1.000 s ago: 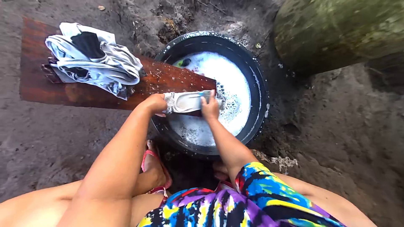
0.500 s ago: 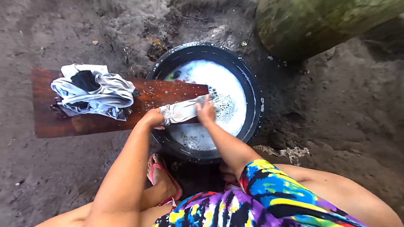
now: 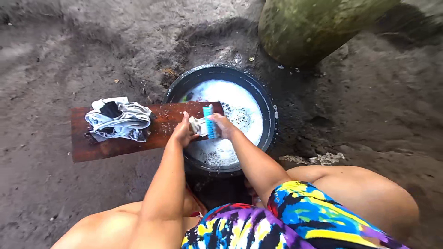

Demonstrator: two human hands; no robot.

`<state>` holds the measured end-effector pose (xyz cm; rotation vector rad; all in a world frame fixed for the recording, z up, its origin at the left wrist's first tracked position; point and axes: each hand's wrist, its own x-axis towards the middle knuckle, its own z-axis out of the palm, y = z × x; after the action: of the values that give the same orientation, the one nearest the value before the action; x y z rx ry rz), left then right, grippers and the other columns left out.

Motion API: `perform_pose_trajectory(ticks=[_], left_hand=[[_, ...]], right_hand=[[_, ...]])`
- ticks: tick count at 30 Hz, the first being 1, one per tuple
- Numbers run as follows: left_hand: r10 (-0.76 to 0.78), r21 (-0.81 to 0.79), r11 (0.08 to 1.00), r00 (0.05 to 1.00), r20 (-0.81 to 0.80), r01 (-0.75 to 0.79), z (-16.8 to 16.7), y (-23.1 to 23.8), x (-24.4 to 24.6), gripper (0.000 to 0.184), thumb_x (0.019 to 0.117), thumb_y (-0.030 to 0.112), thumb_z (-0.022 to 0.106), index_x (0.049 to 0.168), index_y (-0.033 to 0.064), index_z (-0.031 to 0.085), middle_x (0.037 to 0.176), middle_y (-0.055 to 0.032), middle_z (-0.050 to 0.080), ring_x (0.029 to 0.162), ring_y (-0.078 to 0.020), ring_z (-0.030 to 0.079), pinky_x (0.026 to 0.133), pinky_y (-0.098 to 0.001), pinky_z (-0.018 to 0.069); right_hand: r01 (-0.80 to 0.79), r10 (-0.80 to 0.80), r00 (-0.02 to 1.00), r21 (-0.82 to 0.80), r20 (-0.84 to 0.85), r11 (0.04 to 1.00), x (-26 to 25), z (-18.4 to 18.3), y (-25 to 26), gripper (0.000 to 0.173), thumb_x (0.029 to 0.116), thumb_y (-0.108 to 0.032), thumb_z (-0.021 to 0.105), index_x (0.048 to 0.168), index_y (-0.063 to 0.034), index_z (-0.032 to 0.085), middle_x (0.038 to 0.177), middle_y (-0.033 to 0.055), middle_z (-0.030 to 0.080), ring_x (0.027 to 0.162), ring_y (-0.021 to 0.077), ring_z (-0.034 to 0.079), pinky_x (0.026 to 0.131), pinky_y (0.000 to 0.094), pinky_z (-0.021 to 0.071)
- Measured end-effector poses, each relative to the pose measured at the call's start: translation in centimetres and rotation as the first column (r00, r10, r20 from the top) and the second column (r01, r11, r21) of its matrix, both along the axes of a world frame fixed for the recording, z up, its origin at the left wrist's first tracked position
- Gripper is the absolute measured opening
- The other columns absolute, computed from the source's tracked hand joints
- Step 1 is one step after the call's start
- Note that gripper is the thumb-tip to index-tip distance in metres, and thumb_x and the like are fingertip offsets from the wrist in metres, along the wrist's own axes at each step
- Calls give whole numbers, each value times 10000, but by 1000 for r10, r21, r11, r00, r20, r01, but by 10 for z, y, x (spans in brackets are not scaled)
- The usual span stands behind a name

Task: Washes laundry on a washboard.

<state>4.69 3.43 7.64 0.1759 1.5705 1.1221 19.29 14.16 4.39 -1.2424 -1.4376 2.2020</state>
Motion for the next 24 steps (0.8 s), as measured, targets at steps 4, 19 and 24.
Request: perform_pose_trajectory(ticks=[4, 19, 24], left_hand=[[59, 217, 972, 986, 157, -93, -3, 9, 31, 786, 1010, 731, 68, 1303, 190, 558, 1043, -55, 685, 924, -193, 662, 783, -446, 567], [97, 9, 995, 937, -337, -100, -24, 39, 21, 257, 1025, 202, 609, 1083, -37, 683, 1061, -176, 693, 972, -250, 653, 893, -472, 531], [129, 165, 981, 974, -187, -98, 11, 28, 42, 335, 1106, 52, 378, 1374, -102, 506, 1342, -237, 587, 1191, -216, 575, 1065, -348, 446]], right_hand=[[-162, 130, 984, 296, 124, 941, -18, 27, -24, 635, 976, -294, 693, 1478, -3, 435, 1295, 271, 633, 1199, 372, 629, 1032, 570, 497], [-188, 152, 982, 431, 117, 883, 0, 17, -42, 680, 869, -192, 778, 1429, 0, 443, 1198, 247, 651, 1044, 328, 672, 909, 516, 558], [-125, 118, 992, 448, 43, 885, -2, 19, -43, 675, 832, -224, 767, 1393, 2, 467, 1118, 217, 663, 946, 289, 680, 804, 484, 573]])
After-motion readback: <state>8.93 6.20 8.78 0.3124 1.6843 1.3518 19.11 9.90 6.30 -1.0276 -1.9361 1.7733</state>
